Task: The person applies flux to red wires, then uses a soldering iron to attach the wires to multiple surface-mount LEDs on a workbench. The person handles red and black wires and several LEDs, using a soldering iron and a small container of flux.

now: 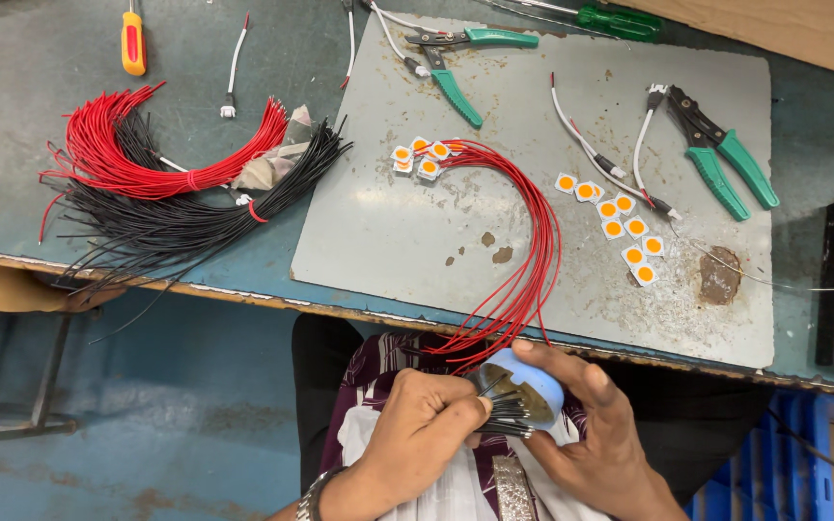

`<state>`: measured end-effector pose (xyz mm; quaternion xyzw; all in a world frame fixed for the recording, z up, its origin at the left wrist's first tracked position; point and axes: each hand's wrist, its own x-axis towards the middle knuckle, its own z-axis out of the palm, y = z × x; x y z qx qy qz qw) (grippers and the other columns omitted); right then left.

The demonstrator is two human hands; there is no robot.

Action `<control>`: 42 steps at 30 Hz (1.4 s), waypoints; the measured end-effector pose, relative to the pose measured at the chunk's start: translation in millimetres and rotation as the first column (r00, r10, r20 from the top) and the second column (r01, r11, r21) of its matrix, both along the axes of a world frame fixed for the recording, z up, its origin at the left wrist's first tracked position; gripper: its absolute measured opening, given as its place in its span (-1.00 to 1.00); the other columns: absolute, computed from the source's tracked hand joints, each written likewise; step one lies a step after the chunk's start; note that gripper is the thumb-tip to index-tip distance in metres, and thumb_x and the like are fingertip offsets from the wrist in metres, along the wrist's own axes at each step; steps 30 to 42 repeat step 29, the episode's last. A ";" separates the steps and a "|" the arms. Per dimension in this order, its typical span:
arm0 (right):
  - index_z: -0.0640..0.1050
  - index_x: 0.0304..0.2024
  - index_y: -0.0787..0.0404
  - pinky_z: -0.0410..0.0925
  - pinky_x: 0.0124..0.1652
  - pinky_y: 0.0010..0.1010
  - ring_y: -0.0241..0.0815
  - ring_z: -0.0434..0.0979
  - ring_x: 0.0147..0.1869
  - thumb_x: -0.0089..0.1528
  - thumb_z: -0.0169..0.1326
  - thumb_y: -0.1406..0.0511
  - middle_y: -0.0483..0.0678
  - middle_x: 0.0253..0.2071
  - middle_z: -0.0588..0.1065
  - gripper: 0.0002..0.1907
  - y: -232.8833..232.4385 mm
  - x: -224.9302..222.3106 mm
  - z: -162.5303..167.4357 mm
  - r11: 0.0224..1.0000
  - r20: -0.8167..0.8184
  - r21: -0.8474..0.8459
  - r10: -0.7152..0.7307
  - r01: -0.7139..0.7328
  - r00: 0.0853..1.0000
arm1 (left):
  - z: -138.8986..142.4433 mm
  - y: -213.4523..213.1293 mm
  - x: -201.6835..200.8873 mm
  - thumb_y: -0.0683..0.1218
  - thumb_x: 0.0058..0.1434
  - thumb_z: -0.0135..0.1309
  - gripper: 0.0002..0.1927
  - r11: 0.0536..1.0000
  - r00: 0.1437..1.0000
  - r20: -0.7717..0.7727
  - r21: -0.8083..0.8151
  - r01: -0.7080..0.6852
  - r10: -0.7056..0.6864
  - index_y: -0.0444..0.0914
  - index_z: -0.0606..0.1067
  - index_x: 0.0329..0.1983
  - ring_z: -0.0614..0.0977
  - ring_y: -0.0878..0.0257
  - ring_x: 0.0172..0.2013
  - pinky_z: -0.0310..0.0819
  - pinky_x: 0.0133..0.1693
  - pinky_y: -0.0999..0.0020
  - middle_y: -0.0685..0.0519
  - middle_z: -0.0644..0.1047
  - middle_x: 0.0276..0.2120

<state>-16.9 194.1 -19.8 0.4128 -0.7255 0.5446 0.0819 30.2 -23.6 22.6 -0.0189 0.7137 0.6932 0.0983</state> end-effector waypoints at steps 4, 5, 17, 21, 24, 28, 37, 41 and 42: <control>-0.23 0.53 -0.24 0.45 0.19 -0.21 0.06 0.49 0.35 0.04 0.26 0.59 0.23 0.31 0.37 0.30 4.0 -1.2 -2.4 0.999 0.059 0.014 -0.051 0.051 0.997 | 2.3 -1.3 -0.8 -0.11 0.24 0.04 -0.64 1.000 1.000 -0.018 0.000 -0.017 0.017 -0.38 0.47 -0.65 0.32 0.47 -0.67 0.17 -0.59 0.39 0.09 0.37 -0.77; -0.24 0.53 -0.23 0.45 0.18 -0.21 0.06 0.49 0.34 0.04 0.25 0.59 0.24 0.30 0.37 0.30 4.3 -1.0 -2.5 0.997 0.058 0.025 -0.078 0.076 0.995 | 3.0 -2.1 -0.6 -0.11 0.24 0.05 -0.64 1.000 0.999 -0.024 -0.012 -0.023 0.022 -0.38 0.46 -0.65 0.31 0.47 -0.67 0.15 -0.60 0.38 0.09 0.35 -0.77; -0.25 0.53 -0.25 0.45 0.19 -0.20 0.07 0.49 0.35 0.06 0.22 0.60 0.23 0.30 0.36 0.28 4.5 -5.7 -3.0 0.996 0.102 0.014 -0.091 0.090 0.991 | 6.4 -1.1 -9.8 -0.16 0.18 0.10 -0.68 0.986 0.987 -0.124 -0.117 -0.120 0.106 -0.38 0.36 -0.65 0.21 0.45 -0.66 0.06 -0.61 0.34 0.08 0.24 -0.76; -0.26 0.53 -0.23 0.47 0.18 -0.21 0.05 0.50 0.34 0.06 0.23 0.60 0.22 0.30 0.36 0.28 3.8 -8.2 -3.4 0.993 0.099 0.023 -0.122 0.120 0.988 | 4.4 -3.2 -11.7 -0.17 0.20 0.06 -0.72 0.990 0.988 -0.115 -0.078 -0.114 0.105 -0.38 0.37 -0.60 0.22 0.43 -0.66 0.06 -0.60 0.33 0.07 0.25 -0.75; -0.25 0.53 -0.21 0.47 0.18 -0.22 0.04 0.50 0.33 0.07 0.22 0.60 0.22 0.30 0.36 0.27 4.1 -9.9 -3.5 0.993 0.101 0.014 -0.120 0.119 0.988 | 3.2 -4.5 -12.7 -0.18 0.20 0.06 -0.73 0.990 0.989 -0.115 -0.087 -0.107 0.097 -0.38 0.37 -0.59 0.21 0.42 -0.66 0.04 -0.59 0.33 0.07 0.24 -0.74; -0.24 0.54 -0.20 0.48 0.17 -0.25 0.06 0.47 0.37 0.09 0.22 0.60 0.23 0.34 0.35 0.26 3.5 -11.0 -4.1 0.998 0.121 -0.007 -0.068 0.070 0.990 | 2.2 -6.3 -14.3 -0.17 0.20 0.07 -0.74 0.992 0.990 -0.117 -0.081 -0.093 0.083 -0.37 0.39 -0.58 0.24 0.41 -0.63 0.10 -0.58 0.33 0.06 0.28 -0.72; -0.25 0.54 -0.20 0.48 0.16 -0.26 0.06 0.46 0.38 0.10 0.22 0.59 0.23 0.35 0.34 0.25 3.2 -10.8 -4.0 0.998 0.125 -0.007 -0.053 0.055 0.991 | 1.9 -7.2 -14.5 -0.16 0.20 0.08 -0.74 0.993 0.991 -0.111 -0.081 -0.087 0.078 -0.37 0.40 -0.57 0.25 0.40 -0.63 0.12 -0.57 0.33 0.05 0.29 -0.72; -0.25 0.54 -0.20 0.48 0.16 -0.26 0.06 0.46 0.38 0.10 0.22 0.59 0.23 0.35 0.34 0.25 3.2 -10.8 -4.0 0.998 0.125 -0.007 -0.053 0.055 0.991 | 1.9 -7.2 -14.5 -0.16 0.20 0.08 -0.74 0.993 0.991 -0.111 -0.081 -0.087 0.078 -0.37 0.40 -0.57 0.25 0.40 -0.63 0.12 -0.57 0.33 0.05 0.29 -0.72; -0.25 0.54 -0.20 0.48 0.16 -0.26 0.06 0.46 0.38 0.10 0.22 0.59 0.23 0.35 0.34 0.25 3.2 -10.8 -4.0 0.998 0.125 -0.007 -0.053 0.055 0.991 | 1.9 -7.2 -14.5 -0.16 0.20 0.08 -0.74 0.993 0.991 -0.111 -0.081 -0.087 0.078 -0.37 0.40 -0.57 0.25 0.40 -0.63 0.12 -0.57 0.33 0.05 0.29 -0.72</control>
